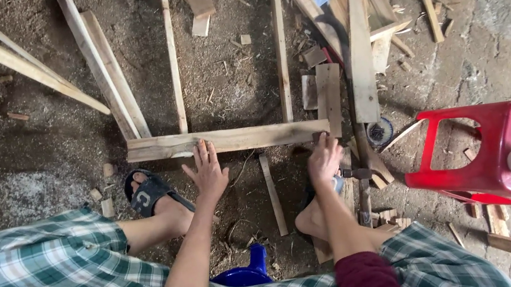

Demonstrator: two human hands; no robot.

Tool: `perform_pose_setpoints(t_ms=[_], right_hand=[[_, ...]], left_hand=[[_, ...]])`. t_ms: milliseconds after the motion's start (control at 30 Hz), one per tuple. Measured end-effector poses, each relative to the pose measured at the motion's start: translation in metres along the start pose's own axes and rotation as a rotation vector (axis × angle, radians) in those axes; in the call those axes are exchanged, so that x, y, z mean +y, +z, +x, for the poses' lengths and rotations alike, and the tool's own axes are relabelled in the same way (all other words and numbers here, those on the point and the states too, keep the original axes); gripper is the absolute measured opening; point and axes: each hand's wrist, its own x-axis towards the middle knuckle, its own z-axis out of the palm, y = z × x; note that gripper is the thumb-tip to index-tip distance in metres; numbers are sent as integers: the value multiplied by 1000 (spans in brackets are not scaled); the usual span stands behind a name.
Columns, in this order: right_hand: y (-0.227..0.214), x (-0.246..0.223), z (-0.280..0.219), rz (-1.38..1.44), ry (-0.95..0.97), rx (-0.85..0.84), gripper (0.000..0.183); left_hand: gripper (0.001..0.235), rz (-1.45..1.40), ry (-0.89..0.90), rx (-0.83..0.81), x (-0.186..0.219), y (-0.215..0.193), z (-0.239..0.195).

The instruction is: The person sits on the floor of a workshop and hammers nails into a wooden frame laid on the ground, holding the frame steady with one hand. They reposition the frame, pull and adjust nails by hand, and fit a wooden crossbar into the frame structure.

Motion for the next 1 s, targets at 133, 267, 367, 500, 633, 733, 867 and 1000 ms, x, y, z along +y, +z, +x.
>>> perform_pose_setpoints(t_ms=[133,267,367,500,633,733,867,1000], right_hand=[[14,-72,-32,-100,-143,24,45],[-19,-93,-15,42,-284,59,57],[74,-6,-22,-709,-144,382,55],[-6,-25,-3,-26,21,-6,41],[-8,-114,-23,-336,-271,131,44],[-50,-152,-20,173,-245,-17,44],[-52,-152,-19,241,-271,-101,45],[-69,-154,-17,256,-204,-155,49]], left_hand=[[93,53,-14,-7,-1,3,-2],[94,66,-5,-6,-3,3,-1],[92,22,-6,-6,-4,1,-1],[91,15,-8,-6,-6,7,2],[95,48,-5,18,-10,14,4],[93,25,-3,49,-13,19,6],[52,-127,50,453,13,23,7],[40,-39,397,644,43,37,4]])
